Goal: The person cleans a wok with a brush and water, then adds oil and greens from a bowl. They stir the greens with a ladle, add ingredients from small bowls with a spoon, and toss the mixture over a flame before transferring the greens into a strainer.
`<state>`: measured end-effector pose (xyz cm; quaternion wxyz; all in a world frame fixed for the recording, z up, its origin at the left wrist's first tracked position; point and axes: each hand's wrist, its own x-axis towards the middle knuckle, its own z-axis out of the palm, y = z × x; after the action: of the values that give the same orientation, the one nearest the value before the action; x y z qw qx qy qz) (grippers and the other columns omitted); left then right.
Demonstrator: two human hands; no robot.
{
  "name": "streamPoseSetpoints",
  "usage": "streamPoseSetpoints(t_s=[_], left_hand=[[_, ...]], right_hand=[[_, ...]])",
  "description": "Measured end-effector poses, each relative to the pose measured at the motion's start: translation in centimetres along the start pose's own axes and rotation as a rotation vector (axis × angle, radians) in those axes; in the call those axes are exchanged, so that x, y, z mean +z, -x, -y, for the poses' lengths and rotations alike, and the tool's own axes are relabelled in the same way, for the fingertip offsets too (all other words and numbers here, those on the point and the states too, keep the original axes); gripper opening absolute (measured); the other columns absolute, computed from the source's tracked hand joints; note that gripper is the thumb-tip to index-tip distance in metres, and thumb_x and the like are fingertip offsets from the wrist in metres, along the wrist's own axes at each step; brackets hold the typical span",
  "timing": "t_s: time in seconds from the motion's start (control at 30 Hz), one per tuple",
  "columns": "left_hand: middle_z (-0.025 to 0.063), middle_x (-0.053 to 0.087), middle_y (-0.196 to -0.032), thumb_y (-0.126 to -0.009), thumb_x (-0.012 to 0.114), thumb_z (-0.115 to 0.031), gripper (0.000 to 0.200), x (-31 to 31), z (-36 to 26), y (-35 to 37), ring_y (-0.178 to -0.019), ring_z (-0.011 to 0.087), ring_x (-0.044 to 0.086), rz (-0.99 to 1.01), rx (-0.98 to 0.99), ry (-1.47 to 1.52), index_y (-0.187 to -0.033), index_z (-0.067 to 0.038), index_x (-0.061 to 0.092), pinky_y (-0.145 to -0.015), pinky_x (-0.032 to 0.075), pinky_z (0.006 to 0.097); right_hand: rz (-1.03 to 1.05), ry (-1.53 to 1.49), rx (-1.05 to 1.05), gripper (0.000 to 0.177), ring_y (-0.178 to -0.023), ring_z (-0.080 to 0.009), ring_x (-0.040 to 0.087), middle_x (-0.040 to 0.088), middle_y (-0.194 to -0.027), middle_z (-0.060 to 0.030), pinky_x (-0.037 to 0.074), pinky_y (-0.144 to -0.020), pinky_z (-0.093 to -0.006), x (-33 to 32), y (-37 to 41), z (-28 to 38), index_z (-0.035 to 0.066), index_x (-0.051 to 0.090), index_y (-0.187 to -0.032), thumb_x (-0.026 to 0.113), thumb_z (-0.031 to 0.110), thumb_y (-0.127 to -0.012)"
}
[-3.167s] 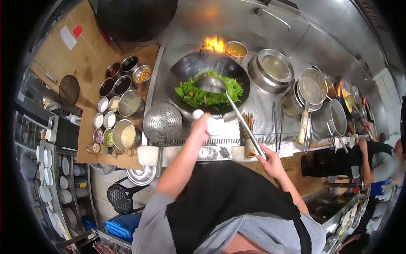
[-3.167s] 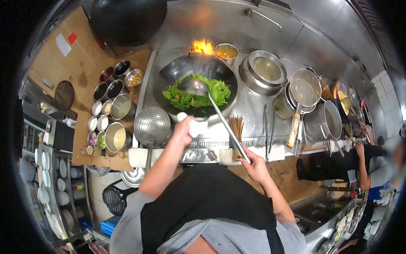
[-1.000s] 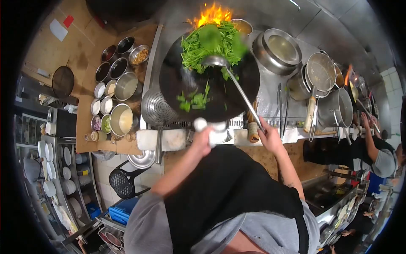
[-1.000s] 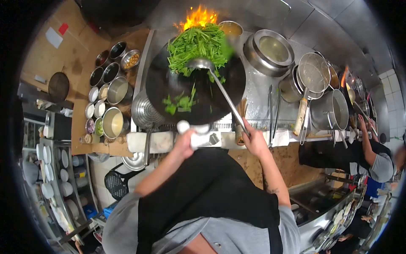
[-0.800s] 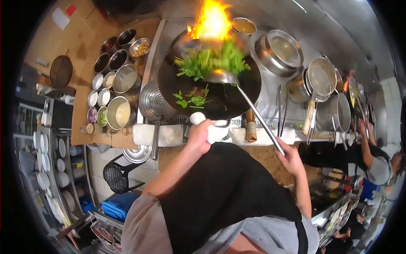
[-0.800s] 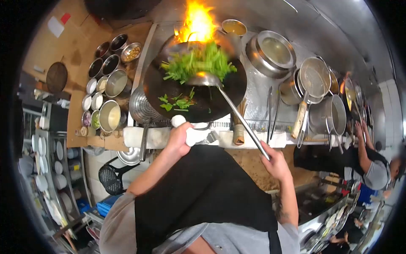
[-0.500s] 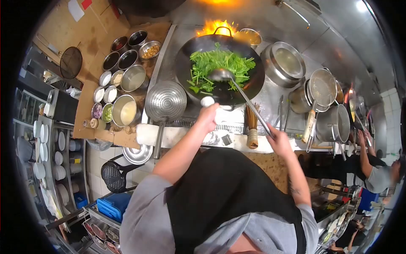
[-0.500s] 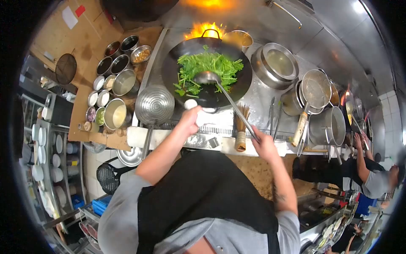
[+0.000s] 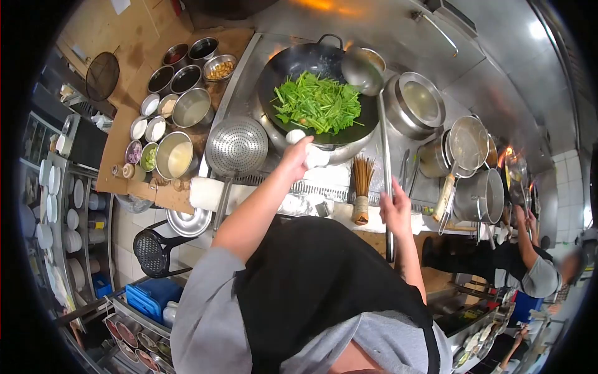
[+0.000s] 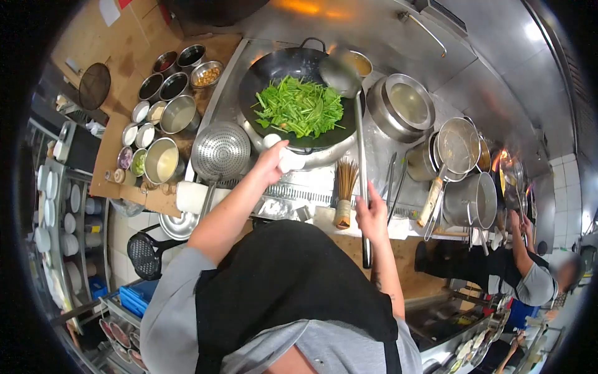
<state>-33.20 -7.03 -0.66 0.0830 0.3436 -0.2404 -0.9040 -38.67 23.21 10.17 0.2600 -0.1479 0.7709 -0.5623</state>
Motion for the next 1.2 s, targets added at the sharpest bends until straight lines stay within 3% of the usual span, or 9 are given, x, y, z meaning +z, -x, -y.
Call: streamPoseSetpoints(t_s=[0.13,0.27,0.33,0.43,0.6,0.77,0.87,0.93,1.2], left_hand=[[0.0141,0.066,-0.113,-0.096,0.055,-0.03,0.04,-4.7,1.0,5.2,-0.103,0.0265,0.066,0.143,-0.006,0.131,-0.124,-0.001,0.055,-0.087,0.056,0.0426],[0.0171,0.062,-0.125,-0.098,0.051,-0.024,0.044,-9.8,2.8,10.9,-0.112,0.0285,0.063,0.122,-0.028,0.209,-0.133,0.002,0.049,-0.094,0.054,0.0426],[0.0172,0.061,-0.126,-0.097,0.051,-0.021,0.043,-10.6,3.1,12.7,-0.111,0.0295,0.063,0.038,-0.044,0.219,-0.134,0.002,0.048,-0.093,0.054,0.0423],[0.0143,0.064,-0.121,-0.092,0.062,-0.012,0.043,-10.8,3.6,12.8,-0.108,0.0263,0.065,0.006,0.064,-0.089,-0.131,0.003,0.052,-0.091,0.054,0.0387],[0.0128,0.065,-0.12,-0.078,0.078,-0.016,0.066,-10.8,5.8,7.6,-0.109,0.0226,0.063,0.089,0.194,-0.765,-0.135,0.001,0.05,-0.094,0.049,0.0344],[0.0299,0.048,-0.136,-0.074,0.077,-0.017,0.089,-9.0,9.4,6.7,-0.124,0.0409,0.05,-0.163,0.35,-1.382,-0.147,0.0,0.03,-0.104,0.042,0.0435],[0.0329,0.044,-0.136,-0.076,0.075,-0.018,0.089,-8.8,9.5,8.7,-0.124,0.0454,0.047,-0.264,0.465,-1.394,-0.149,0.0,0.025,-0.105,0.041,0.045],[0.0255,0.06,-0.118,-0.078,0.072,-0.013,0.058,-8.8,5.9,11.6,-0.103,0.036,0.063,-0.289,0.595,-1.28,-0.131,-0.001,0.051,-0.09,0.05,0.0429],[0.0067,0.068,-0.078,-0.089,0.064,-0.008,0.014,-31.6,-25.4,11.3,-0.062,0.0113,0.061,-0.746,0.971,-0.444,-0.098,0.002,0.069,-0.055,0.049,0.0257]], right_hand=[[-0.148,0.374,-0.185,0.06,-0.047,-0.0073,0.048,0.054,-0.064,0.0011,0.04,-0.041,-0.0261,1.3,-6.8,-5.0,0.0,0.031,-0.149,0.056,0.009,-0.095],[0.102,-0.002,0.204,0.058,-0.052,-0.009,0.052,0.057,-0.068,-0.0007,0.044,-0.046,-0.0272,5.3,-5.1,-0.5,-0.001,0.034,-0.148,0.054,0.004,-0.093],[0.108,0.205,-0.09,0.058,-0.052,-0.0091,0.053,0.058,-0.069,-0.0013,0.043,-0.047,-0.0267,4.8,-5.2,-2.3,-0.001,0.035,-0.147,0.054,0.002,-0.093],[0.074,0.393,-0.403,0.057,-0.051,-0.0069,0.05,0.057,-0.069,-0.0006,0.04,-0.045,-0.0244,4.6,-3.1,-1.9,0.0,0.037,-0.147,0.055,0.001,-0.092],[0.256,0.044,0.025,0.06,-0.056,-0.0077,0.05,0.061,-0.072,-0.0006,0.043,-0.05,-0.0263,4.6,-1.5,2.6,-0.002,0.037,-0.146,0.057,-0.003,-0.09],[0.138,0.629,-0.274,0.06,-0.055,-0.0047,0.045,0.054,-0.067,0.0021,0.037,-0.048,-0.0242,3.4,-5.7,-2.6,-0.001,0.039,-0.146,0.06,0.006,-0.09],[0.041,0.422,-0.248,0.057,-0.083,-0.0177,0.064,0.069,-0.1,-0.0146,0.053,-0.077,-0.0315,1.9,-7.0,-5.2,-0.005,0.044,-0.141,0.058,0.0,-0.086],[0.047,0.24,-0.094,0.06,-0.044,-0.0027,0.043,0.059,-0.07,0.0004,0.032,-0.037,-0.023,2.4,-6.1,-3.5,-0.001,0.036,-0.147,0.056,0.001,-0.091],[-0.044,-0.099,0.023,0.057,-0.041,-0.0069,0.038,0.045,-0.061,0.0016,0.033,-0.034,-0.0235,8.3,-2.7,0.6,0.005,0.034,-0.148,0.056,0.005,-0.095]])
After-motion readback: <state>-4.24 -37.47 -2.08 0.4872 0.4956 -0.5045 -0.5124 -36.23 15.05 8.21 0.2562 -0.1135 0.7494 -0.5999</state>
